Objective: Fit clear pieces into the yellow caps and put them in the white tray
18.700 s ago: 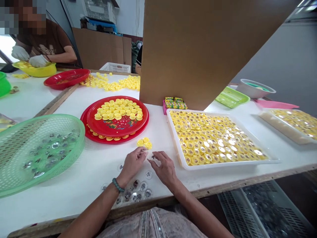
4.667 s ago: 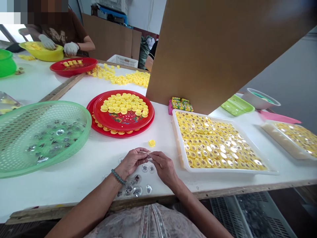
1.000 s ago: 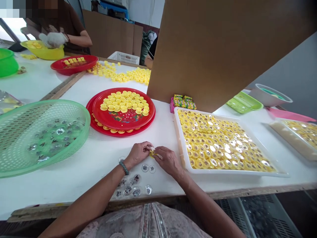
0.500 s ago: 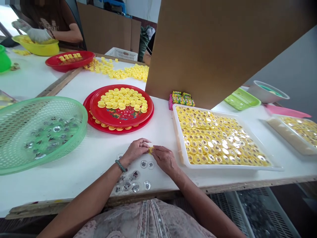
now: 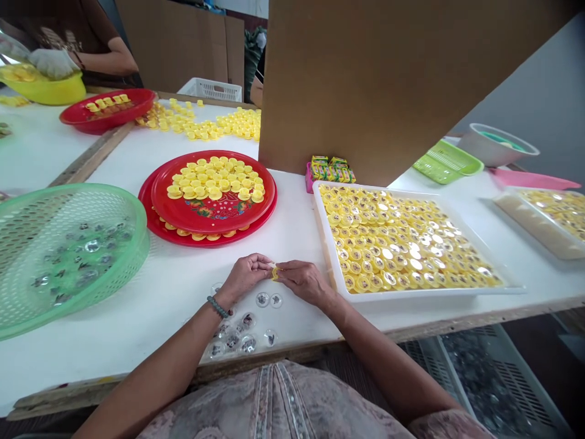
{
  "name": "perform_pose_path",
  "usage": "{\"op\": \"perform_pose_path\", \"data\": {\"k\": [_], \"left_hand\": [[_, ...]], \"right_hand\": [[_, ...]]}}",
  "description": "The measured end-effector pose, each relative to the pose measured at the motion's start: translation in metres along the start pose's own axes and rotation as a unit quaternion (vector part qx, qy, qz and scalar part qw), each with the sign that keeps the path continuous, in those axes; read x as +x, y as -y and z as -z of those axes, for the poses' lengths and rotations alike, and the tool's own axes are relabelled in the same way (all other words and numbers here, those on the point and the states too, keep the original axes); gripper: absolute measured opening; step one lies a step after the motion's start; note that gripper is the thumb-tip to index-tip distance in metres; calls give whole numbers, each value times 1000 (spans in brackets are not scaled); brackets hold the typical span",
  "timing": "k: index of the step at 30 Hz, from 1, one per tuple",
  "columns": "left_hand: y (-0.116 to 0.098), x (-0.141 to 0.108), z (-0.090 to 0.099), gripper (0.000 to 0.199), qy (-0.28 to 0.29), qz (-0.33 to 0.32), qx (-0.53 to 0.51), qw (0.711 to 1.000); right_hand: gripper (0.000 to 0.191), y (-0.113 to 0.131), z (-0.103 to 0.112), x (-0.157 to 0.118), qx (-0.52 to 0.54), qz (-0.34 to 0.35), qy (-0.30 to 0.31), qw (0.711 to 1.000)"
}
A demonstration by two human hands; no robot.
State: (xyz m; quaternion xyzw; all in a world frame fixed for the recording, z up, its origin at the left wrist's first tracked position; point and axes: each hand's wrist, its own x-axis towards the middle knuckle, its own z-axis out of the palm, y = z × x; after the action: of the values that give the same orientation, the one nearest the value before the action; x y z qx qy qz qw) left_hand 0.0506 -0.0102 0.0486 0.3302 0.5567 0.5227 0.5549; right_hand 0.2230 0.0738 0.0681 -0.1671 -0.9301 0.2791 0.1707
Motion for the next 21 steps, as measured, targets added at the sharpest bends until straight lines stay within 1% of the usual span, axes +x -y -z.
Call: {"op": "perform_pose_path", "data": {"k": [2, 4, 7, 10, 12, 15, 17, 21], "left_hand": [[-3, -1, -1, 27, -3, 4, -6, 1000], [-6, -1, -3, 26, -2, 10, -11, 1000], [-7, 0, -5, 28, -12, 24, 9, 1000], [-7, 3, -6, 30, -28, 50, 34, 998], [-8, 5, -7, 31, -28, 70, 40, 996], [-11, 6, -8, 33, -30, 98, 46, 994], [-13, 6, -8, 34, -30, 109, 46, 993], [-12, 5, -7, 39, -21, 114, 15, 993]], "right_hand": [[23, 1, -1, 0, 8, 1, -4, 1000], [22, 1, -4, -1, 18, -1, -25, 1000], [20, 1, -10, -4, 30, -24, -59, 998], [19, 2, -14, -5, 37, -61, -72, 995], [17, 3, -15, -5, 38, -81, -84, 992], [13, 4, -16, -4, 25, -84, -103, 991], [12, 4, -18, -3, 7, -77, -105, 991], [11, 12, -16, -6, -46, -61, -75, 994]]}}
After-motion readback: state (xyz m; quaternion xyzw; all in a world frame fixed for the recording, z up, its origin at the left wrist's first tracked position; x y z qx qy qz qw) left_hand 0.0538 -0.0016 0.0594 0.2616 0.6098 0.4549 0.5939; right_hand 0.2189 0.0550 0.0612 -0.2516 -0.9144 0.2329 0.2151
